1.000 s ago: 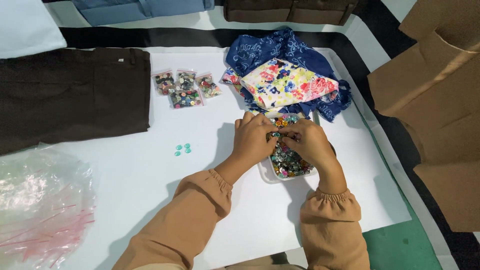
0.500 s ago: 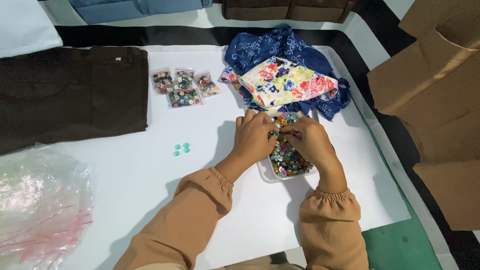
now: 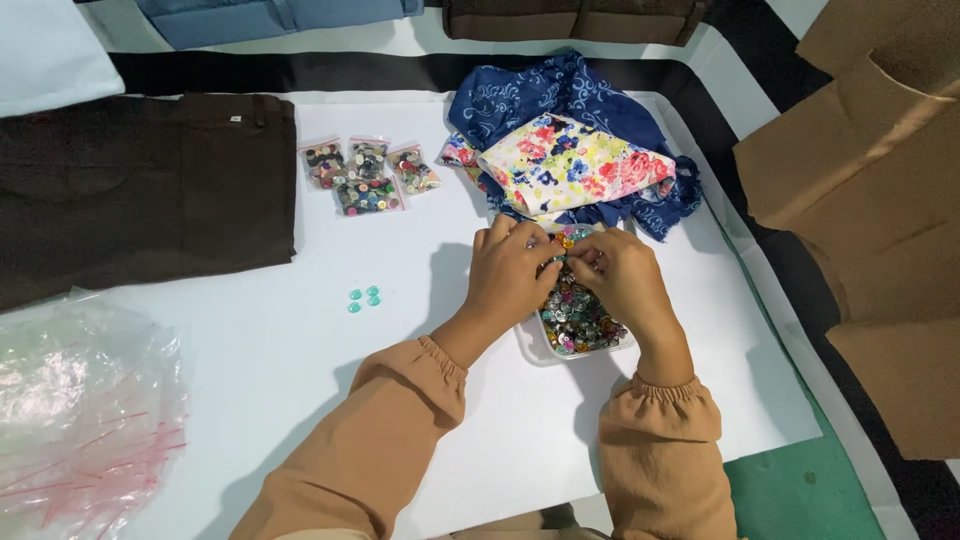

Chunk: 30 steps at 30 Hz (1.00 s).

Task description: The person sorts various buttons by hand from a container, arranging them on a table and placing specific ones into small plastic bags.

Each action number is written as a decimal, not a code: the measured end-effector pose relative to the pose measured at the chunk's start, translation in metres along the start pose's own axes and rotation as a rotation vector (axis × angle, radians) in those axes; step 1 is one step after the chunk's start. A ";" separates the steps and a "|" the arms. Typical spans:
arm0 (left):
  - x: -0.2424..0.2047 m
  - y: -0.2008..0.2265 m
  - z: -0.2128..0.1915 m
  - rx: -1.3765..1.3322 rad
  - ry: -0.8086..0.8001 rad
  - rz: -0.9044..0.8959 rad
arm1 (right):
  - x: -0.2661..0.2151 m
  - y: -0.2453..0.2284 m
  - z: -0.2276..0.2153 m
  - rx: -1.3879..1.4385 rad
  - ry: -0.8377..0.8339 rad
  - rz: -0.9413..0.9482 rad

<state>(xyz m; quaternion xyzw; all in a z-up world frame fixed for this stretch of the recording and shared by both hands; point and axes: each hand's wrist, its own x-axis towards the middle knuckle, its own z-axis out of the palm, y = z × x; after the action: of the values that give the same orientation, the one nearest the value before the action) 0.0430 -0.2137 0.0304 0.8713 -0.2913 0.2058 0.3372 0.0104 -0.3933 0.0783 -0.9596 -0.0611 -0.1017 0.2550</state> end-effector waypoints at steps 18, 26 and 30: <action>-0.114 -0.074 -0.139 0.223 0.171 -0.132 | -0.019 -0.118 0.095 0.262 0.370 -0.599; -0.146 -0.097 -0.170 0.268 -0.086 -0.499 | -0.013 -0.139 0.150 0.146 0.089 -0.543; -0.142 -0.098 -0.163 0.256 -0.113 -0.496 | -0.008 -0.148 0.157 0.120 -0.042 -0.394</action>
<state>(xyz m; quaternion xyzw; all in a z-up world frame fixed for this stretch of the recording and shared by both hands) -0.0260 0.0129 0.0183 0.9615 -0.0593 0.1031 0.2478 0.0030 -0.1870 0.0136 -0.9141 -0.2590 -0.1257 0.2855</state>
